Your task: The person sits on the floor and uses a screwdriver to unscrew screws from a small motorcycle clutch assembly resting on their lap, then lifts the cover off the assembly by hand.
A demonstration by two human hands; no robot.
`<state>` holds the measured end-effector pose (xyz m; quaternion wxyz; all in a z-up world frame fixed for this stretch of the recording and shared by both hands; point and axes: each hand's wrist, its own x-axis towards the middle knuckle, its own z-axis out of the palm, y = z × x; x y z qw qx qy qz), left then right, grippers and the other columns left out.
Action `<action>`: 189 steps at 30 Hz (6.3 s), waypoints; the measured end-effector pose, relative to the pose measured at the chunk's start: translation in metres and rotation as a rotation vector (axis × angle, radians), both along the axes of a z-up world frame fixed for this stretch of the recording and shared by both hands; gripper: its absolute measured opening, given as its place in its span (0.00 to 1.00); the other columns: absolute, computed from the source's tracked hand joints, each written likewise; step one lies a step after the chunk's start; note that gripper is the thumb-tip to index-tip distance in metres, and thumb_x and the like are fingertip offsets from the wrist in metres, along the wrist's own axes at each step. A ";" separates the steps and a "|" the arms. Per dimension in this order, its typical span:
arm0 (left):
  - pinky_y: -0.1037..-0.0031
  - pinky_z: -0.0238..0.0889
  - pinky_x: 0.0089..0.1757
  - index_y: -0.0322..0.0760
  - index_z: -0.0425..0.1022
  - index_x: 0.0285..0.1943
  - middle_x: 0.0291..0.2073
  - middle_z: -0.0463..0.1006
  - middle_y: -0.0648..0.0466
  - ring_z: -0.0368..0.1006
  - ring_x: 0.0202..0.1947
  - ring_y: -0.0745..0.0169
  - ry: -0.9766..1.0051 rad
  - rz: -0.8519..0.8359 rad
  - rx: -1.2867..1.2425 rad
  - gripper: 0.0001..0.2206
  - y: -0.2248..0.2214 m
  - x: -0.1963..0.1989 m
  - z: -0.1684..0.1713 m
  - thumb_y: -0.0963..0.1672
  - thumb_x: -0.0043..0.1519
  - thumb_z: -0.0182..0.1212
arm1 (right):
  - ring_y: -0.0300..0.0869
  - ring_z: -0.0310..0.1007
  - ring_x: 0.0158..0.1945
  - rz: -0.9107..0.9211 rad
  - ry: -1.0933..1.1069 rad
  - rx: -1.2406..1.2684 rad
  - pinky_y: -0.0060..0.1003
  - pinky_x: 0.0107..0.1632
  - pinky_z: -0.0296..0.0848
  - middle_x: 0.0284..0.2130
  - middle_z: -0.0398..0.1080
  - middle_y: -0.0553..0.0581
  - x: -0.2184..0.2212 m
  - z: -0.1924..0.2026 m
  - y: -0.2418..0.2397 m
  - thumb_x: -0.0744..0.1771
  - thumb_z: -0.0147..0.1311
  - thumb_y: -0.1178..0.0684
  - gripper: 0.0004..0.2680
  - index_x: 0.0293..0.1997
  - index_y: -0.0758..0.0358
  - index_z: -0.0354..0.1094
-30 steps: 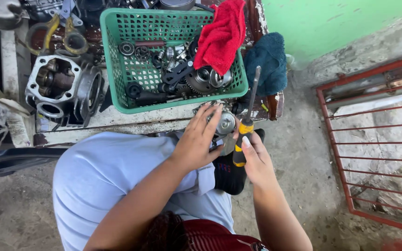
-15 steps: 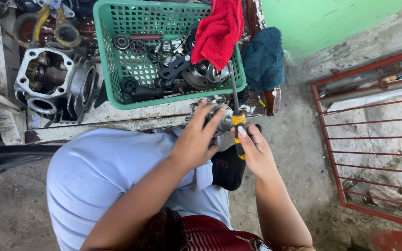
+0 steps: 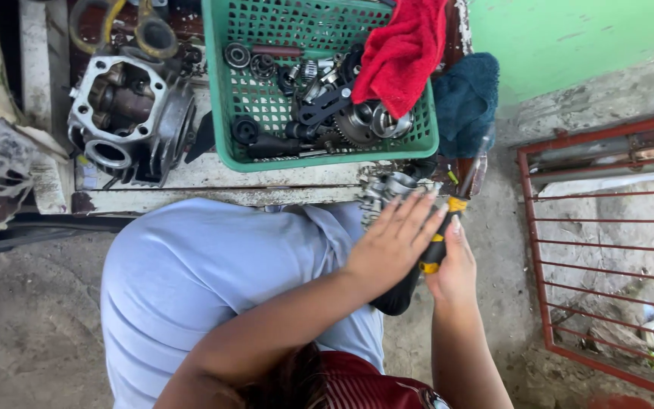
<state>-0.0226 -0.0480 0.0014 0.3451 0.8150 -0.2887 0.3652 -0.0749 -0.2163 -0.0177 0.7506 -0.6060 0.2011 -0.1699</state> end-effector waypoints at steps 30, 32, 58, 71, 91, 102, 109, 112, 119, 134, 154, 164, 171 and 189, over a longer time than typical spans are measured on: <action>0.44 0.49 0.67 0.36 0.46 0.82 0.72 0.55 0.32 0.54 0.75 0.32 0.414 -0.248 -0.194 0.37 0.026 0.015 0.011 0.33 0.60 0.53 | 0.46 0.71 0.49 0.210 0.213 -0.811 0.43 0.38 0.73 0.36 0.68 0.59 0.032 0.067 0.037 0.74 0.48 0.49 0.10 0.54 0.65 0.68; 0.46 0.49 0.67 0.35 0.49 0.81 0.72 0.56 0.33 0.55 0.75 0.34 0.390 -0.236 -0.194 0.36 0.027 0.014 0.006 0.35 0.60 0.55 | 0.42 0.68 0.43 0.236 0.244 -0.928 0.43 0.35 0.68 0.29 0.65 0.60 0.035 0.083 0.052 0.74 0.49 0.48 0.10 0.49 0.66 0.69; 0.48 0.51 0.61 0.41 0.60 0.75 0.65 0.70 0.50 0.61 0.68 0.42 0.821 -0.290 -0.152 0.42 0.066 0.051 0.013 0.42 0.45 0.68 | 0.41 0.66 0.20 0.377 0.016 -0.610 0.32 0.25 0.66 0.19 0.66 0.62 0.011 0.108 0.005 0.67 0.55 0.64 0.13 0.58 0.73 0.66; 0.55 0.49 0.61 0.33 0.69 0.65 0.64 0.66 0.47 0.64 0.62 0.46 0.546 -0.205 -0.129 0.31 0.057 0.023 0.022 0.42 0.48 0.62 | 0.29 0.52 0.23 -0.225 -0.560 -0.613 0.23 0.34 0.58 0.22 0.52 0.41 -0.010 0.138 -0.017 0.71 0.50 0.35 0.15 0.50 0.57 0.62; 0.46 0.42 0.64 0.40 0.65 0.70 0.70 0.58 0.38 0.55 0.68 0.36 0.593 -0.157 -0.064 0.36 0.055 0.018 0.011 0.44 0.46 0.65 | 0.30 0.55 0.30 -0.430 -0.568 -0.438 0.24 0.33 0.50 0.32 0.61 0.44 0.003 0.120 -0.006 0.67 0.49 0.31 0.17 0.42 0.53 0.60; 0.35 0.40 0.64 0.40 0.64 0.71 0.73 0.54 0.40 0.51 0.72 0.35 0.609 -0.184 0.004 0.36 0.052 0.014 0.007 0.43 0.48 0.65 | 0.31 0.47 0.27 -0.400 -0.600 -0.669 0.28 0.32 0.47 0.32 0.55 0.44 0.002 0.131 0.005 0.70 0.44 0.30 0.17 0.41 0.52 0.51; 0.35 0.38 0.64 0.40 0.68 0.68 0.72 0.59 0.48 0.52 0.70 0.37 0.722 -0.353 -0.167 0.35 0.060 0.027 0.007 0.39 0.45 0.64 | 0.34 0.66 0.58 -0.074 -0.647 -0.571 0.43 0.64 0.78 0.59 0.64 0.48 -0.012 0.136 -0.029 0.71 0.48 0.46 0.10 0.58 0.51 0.63; 0.21 0.33 0.60 0.38 0.71 0.68 0.72 0.60 0.45 0.48 0.71 0.29 0.876 -0.411 -0.205 0.34 0.059 0.036 0.006 0.37 0.46 0.64 | 0.53 0.81 0.33 0.085 -0.214 -0.695 0.33 0.20 0.77 0.45 0.70 0.68 0.007 0.122 0.006 0.62 0.61 0.68 0.14 0.40 0.56 0.58; 0.23 0.39 0.60 0.36 0.69 0.68 0.71 0.63 0.50 0.52 0.71 0.34 0.867 -0.408 -0.297 0.34 0.063 0.049 -0.020 0.38 0.46 0.63 | 0.56 0.73 0.61 0.488 -0.204 -1.118 0.51 0.63 0.71 0.59 0.72 0.61 0.061 0.090 0.055 0.56 0.77 0.50 0.30 0.63 0.62 0.67; 0.35 0.47 0.62 0.41 0.69 0.68 0.66 0.69 0.54 0.59 0.69 0.44 0.951 -0.408 -0.366 0.33 0.061 0.064 -0.031 0.40 0.48 0.63 | 0.53 0.79 0.30 0.563 -0.610 -1.246 0.46 0.45 0.76 0.45 0.80 0.62 0.105 0.101 0.053 0.59 0.74 0.52 0.17 0.48 0.67 0.76; 0.35 0.42 0.64 0.35 0.65 0.69 0.70 0.62 0.51 0.55 0.67 0.38 0.564 -0.263 -0.155 0.34 0.051 0.012 -0.001 0.41 0.48 0.62 | 0.36 0.64 0.22 -0.088 -0.428 -0.557 0.25 0.29 0.60 0.23 0.67 0.51 -0.031 0.143 -0.041 0.70 0.48 0.35 0.15 0.48 0.57 0.63; 0.33 0.43 0.58 0.38 0.68 0.70 0.64 0.67 0.51 0.56 0.65 0.36 0.302 -0.041 -0.080 0.33 0.048 0.019 -0.002 0.34 0.50 0.55 | 0.67 0.81 0.44 0.416 -0.193 0.300 0.52 0.44 0.84 0.45 0.72 0.85 -0.073 0.046 -0.080 0.63 0.49 0.70 0.18 0.59 0.71 0.65; 0.33 0.46 0.58 0.40 0.70 0.68 0.63 0.69 0.53 0.60 0.65 0.37 0.224 0.007 -0.075 0.30 0.041 0.020 -0.010 0.36 0.52 0.53 | 0.53 0.69 0.32 0.404 -0.125 0.361 0.33 0.29 0.68 0.38 0.71 0.79 -0.094 0.022 -0.083 0.65 0.48 0.65 0.13 0.55 0.67 0.63; 0.34 0.40 0.62 0.37 0.72 0.65 0.63 0.71 0.52 0.61 0.66 0.36 0.220 -0.007 -0.107 0.27 0.042 0.019 -0.008 0.35 0.53 0.54 | 0.49 0.72 0.24 0.334 -0.115 0.116 0.35 0.27 0.71 0.21 0.72 0.71 -0.085 0.048 -0.079 0.64 0.54 0.67 0.10 0.49 0.72 0.64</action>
